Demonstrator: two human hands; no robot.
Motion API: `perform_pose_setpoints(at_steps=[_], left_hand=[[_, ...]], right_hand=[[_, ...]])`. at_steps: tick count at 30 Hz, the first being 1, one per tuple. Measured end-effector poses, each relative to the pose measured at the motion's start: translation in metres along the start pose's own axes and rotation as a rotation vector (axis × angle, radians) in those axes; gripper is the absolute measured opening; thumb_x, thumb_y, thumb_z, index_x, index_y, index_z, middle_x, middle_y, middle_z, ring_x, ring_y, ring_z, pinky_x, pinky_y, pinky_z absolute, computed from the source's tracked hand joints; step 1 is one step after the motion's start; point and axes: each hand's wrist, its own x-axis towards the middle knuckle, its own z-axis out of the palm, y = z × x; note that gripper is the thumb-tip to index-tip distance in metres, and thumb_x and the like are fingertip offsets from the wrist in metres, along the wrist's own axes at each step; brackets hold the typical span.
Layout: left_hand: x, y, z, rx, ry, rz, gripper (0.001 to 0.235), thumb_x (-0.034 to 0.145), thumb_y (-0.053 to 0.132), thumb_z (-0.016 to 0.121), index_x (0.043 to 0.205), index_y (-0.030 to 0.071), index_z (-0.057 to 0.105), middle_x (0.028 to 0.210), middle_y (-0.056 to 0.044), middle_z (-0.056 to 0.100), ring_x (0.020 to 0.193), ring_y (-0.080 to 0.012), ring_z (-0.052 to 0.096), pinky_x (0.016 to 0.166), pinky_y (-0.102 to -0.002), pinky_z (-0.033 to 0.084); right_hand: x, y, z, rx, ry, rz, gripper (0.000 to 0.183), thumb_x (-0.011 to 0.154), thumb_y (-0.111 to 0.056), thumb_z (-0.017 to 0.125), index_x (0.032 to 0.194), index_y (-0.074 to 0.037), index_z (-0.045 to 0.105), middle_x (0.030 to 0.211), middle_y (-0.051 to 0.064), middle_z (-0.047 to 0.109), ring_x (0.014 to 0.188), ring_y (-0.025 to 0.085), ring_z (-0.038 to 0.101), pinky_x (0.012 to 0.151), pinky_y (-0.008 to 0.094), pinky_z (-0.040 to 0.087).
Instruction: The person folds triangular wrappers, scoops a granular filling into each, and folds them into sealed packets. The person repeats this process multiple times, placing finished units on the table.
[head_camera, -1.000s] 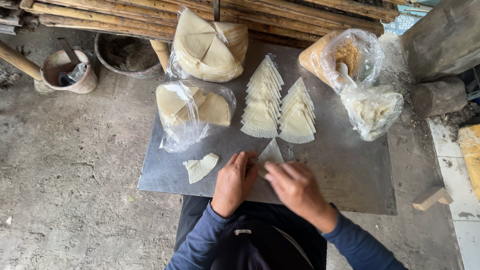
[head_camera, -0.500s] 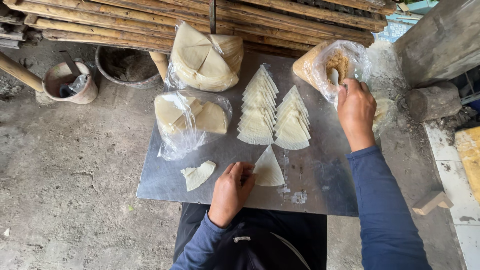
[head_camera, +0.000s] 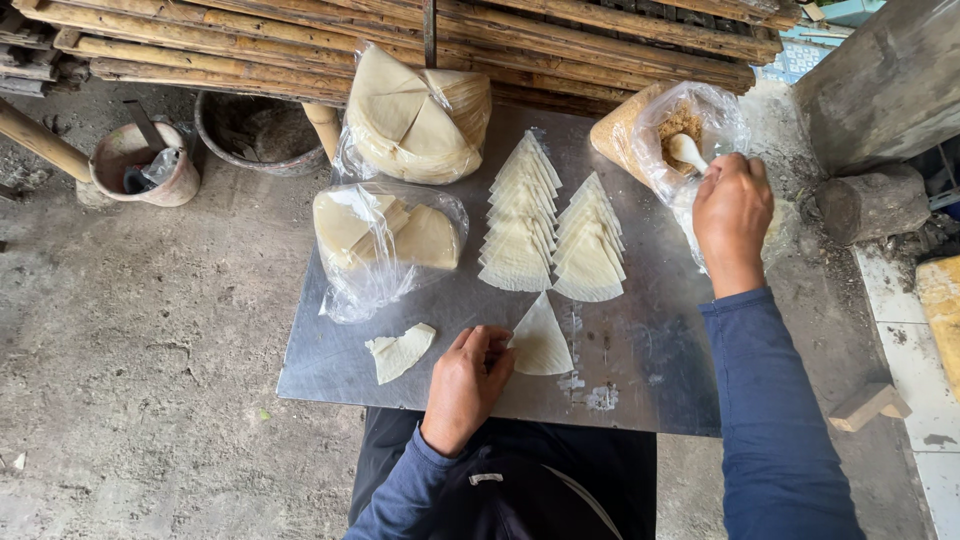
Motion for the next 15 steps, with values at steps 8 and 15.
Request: perform_pose_setpoints(at_steps=[8, 15], left_hand=[[0.000, 0.001, 0.000, 0.021, 0.010, 0.007, 0.022, 0.086, 0.009, 0.076, 0.106, 0.004, 0.068, 0.096, -0.011, 0.072, 0.082, -0.0209, 0.077, 0.070, -0.030, 0.062], [0.000, 0.001, 0.001, 0.013, 0.013, -0.006, 0.022, 0.086, 0.009, 0.076, 0.106, 0.003, 0.068, 0.096, -0.011, 0.072, 0.081, -0.0210, 0.077, 0.070, -0.031, 0.062]], right_hand=[[-0.005, 0.008, 0.014, 0.025, 0.032, -0.101, 0.008, 0.099, 0.001, 0.064, 0.105, 0.006, 0.066, 0.104, 0.024, 0.066, 0.100, 0.034, 0.064, 0.091, 0.045, 0.055], [0.002, 0.028, 0.017, 0.409, 0.079, 0.152, 0.006, 0.102, 0.003, 0.063, 0.102, 0.003, 0.069, 0.094, 0.014, 0.071, 0.082, 0.021, 0.066, 0.075, 0.037, 0.053]])
